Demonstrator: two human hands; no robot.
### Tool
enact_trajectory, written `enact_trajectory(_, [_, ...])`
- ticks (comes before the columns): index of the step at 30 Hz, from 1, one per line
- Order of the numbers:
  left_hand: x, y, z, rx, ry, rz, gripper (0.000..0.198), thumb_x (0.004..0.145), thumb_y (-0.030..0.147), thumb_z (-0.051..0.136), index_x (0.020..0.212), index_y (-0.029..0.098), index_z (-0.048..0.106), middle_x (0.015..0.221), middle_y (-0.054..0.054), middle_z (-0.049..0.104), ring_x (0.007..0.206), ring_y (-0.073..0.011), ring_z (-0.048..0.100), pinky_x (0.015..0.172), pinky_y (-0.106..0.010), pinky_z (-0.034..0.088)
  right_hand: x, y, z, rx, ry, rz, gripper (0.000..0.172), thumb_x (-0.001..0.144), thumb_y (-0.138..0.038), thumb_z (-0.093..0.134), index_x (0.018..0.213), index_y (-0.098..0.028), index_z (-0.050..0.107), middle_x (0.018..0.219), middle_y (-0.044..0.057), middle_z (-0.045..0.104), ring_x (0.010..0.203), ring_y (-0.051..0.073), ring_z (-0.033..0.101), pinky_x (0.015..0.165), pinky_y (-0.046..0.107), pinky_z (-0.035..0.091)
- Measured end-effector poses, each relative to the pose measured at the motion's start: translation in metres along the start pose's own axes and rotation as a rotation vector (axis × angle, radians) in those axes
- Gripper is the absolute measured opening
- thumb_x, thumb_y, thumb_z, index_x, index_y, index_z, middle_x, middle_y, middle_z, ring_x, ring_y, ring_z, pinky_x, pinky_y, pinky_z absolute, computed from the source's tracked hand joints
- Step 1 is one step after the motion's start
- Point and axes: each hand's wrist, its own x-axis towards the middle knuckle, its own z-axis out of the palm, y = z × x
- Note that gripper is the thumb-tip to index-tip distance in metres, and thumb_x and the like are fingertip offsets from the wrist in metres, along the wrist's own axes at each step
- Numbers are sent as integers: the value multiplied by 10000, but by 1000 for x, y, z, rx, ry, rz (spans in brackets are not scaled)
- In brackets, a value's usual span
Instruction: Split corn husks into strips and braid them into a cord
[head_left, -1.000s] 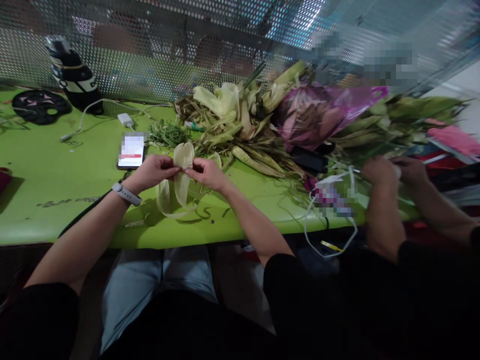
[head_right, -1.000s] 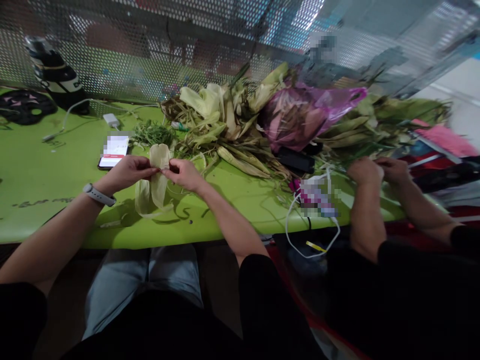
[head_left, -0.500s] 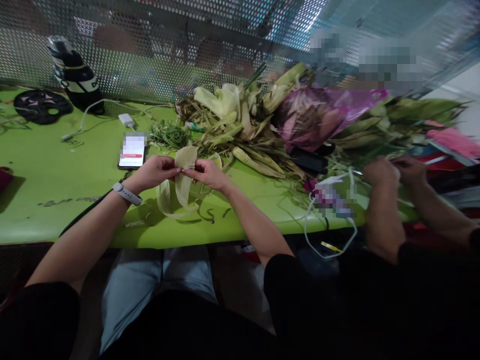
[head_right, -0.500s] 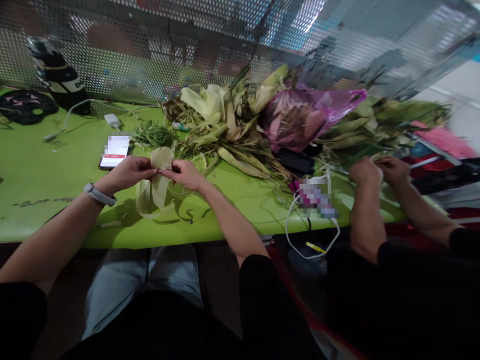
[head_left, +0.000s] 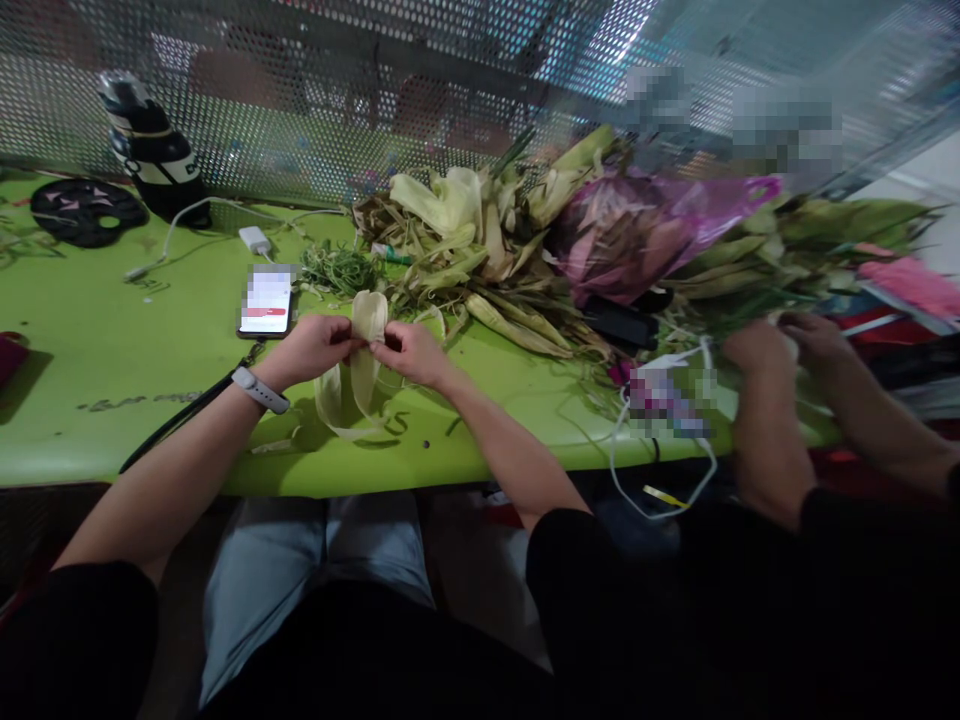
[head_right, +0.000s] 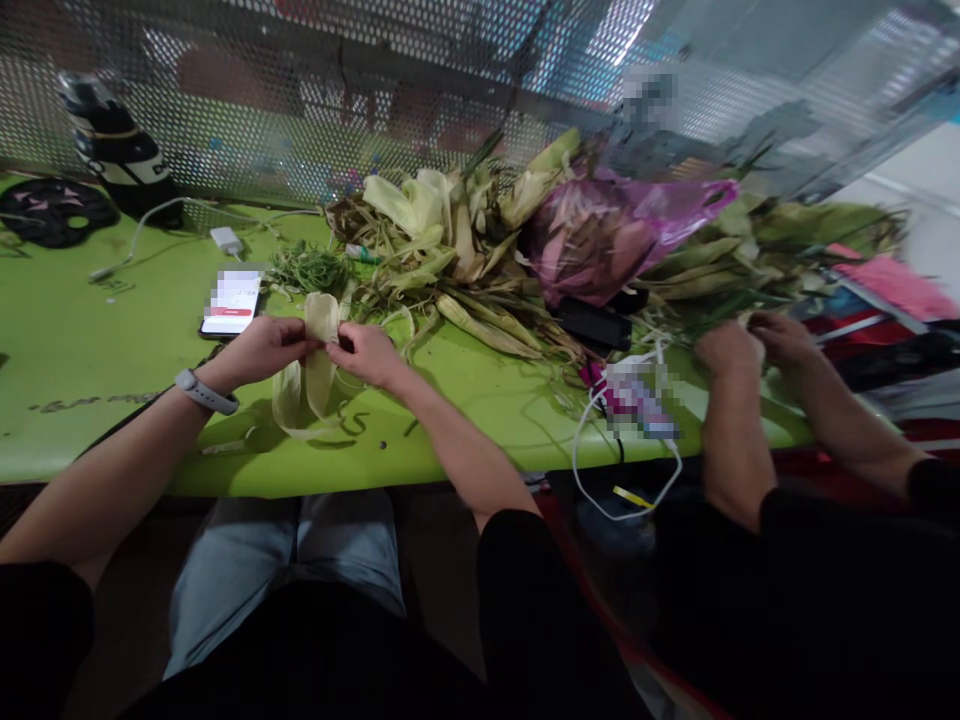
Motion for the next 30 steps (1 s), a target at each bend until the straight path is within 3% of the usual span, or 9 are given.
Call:
enact_trajectory(8, [-5, 13, 9, 261, 64, 22, 220, 856, 278, 576, 652, 195, 568, 588, -36, 572, 527, -157, 445, 554, -302, 296, -1, -12, 9, -403, 49, 15, 195, 887, -328, 530, 836, -174, 640, 789, 69, 668, 696, 183, 525, 654, 311, 318])
enact_trajectory(13, [-6, 15, 14, 446, 56, 62, 226, 887, 264, 537, 679, 189, 579, 634, -70, 600, 555, -182, 487, 563, -312, 301, -3, -16, 15, -501, 56, 20, 208, 900, -325, 546, 912, -162, 674, 876, 100, 724, 733, 204, 582, 659, 322, 328])
enact_trajectory(19, [-8, 19, 16, 515, 81, 26, 196, 920, 210, 500, 775, 167, 625, 680, -100, 619, 593, -223, 546, 593, -335, 314, -1, -12, 19, -491, 169, 46, 196, 901, -342, 572, 851, -172, 656, 811, 84, 702, 684, 185, 547, 631, 304, 300])
enact_trajectory(24, [-6, 15, 6, 340, 145, -32, 192, 906, 239, 535, 732, 182, 594, 654, -61, 591, 596, -197, 519, 599, -319, 321, 2, -3, 12, -219, 213, 133, 256, 900, -402, 574, 762, -189, 595, 716, 20, 623, 643, 147, 494, 615, 275, 318])
enact_trajectory(30, [-1, 8, 9, -221, 182, -91, 113, 827, 266, 674, 835, 157, 644, 785, -42, 678, 701, -156, 582, 659, -279, 426, 2, -3, 10, -69, 224, 96, 351, 880, -516, 585, 766, -185, 605, 703, 12, 606, 639, 143, 488, 629, 278, 347])
